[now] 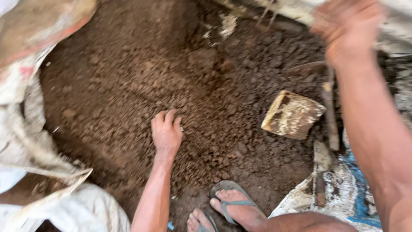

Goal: The person uses a hoe to break up soil and a small scoop to transfer it into a large white sack. They repeatedly scoop soil from a pile and pour it into the sack, occasionally using their hands to break up clumps.

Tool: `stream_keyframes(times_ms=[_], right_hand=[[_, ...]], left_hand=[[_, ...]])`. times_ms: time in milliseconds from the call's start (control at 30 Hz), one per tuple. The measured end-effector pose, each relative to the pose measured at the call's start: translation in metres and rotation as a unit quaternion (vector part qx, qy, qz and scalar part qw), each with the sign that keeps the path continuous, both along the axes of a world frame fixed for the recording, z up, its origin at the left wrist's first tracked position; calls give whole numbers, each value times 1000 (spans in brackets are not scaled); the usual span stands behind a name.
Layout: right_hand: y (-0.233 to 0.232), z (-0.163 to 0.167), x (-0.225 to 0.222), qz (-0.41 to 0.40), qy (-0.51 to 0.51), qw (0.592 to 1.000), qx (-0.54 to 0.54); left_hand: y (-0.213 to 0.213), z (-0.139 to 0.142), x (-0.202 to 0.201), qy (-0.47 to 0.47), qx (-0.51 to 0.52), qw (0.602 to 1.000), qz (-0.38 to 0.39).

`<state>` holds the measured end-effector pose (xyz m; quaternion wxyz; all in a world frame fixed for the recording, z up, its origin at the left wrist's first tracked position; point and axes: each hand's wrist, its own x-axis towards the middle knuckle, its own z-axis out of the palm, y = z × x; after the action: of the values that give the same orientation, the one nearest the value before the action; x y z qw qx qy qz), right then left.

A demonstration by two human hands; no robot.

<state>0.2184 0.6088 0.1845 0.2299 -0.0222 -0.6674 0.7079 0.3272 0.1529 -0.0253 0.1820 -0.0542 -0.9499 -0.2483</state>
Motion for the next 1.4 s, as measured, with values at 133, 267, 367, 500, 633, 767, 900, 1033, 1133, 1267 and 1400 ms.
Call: stream_keyframes(times_ms=[133, 267, 367, 500, 633, 767, 900, 1033, 1133, 1267, 1400], right_hand=[[-115, -106, 10, 138, -361, 873, 296], [-189, -159, -8, 289, -325, 806, 402], [-231, -169, -32, 324, -185, 826, 423], [-298, -156, -73, 350, -75, 814, 457], [-345, -155, -70, 353, -175, 739, 546], [-325, -162, -45, 419, -163, 729, 516], [-283, -160, -18, 370, -23, 712, 596], [-267, -161, 5, 375, 77, 810, 444], [-264, -167, 18, 377, 24, 828, 414], [-253, -172, 29, 359, -39, 857, 367], [-235, -169, 41, 296, 62, 857, 417]], left_hand=[[-3, 12, -5, -100, 60, 993, 11], [-8, 42, -12, -112, 134, 984, 17], [-12, 62, -16, -271, 185, 939, 102], [-13, 64, -24, -293, 220, 920, 140], [-20, 44, -25, -241, 443, 857, 108], [-37, 21, -19, -208, 617, 757, 48], [-34, 11, -19, -178, 632, 754, 29], [-13, 15, -24, -189, 621, 760, 29], [-1, 23, -23, -211, 597, 774, 30], [11, 26, -18, -248, 572, 782, 3], [31, 16, -20, -305, 536, 787, 15]])
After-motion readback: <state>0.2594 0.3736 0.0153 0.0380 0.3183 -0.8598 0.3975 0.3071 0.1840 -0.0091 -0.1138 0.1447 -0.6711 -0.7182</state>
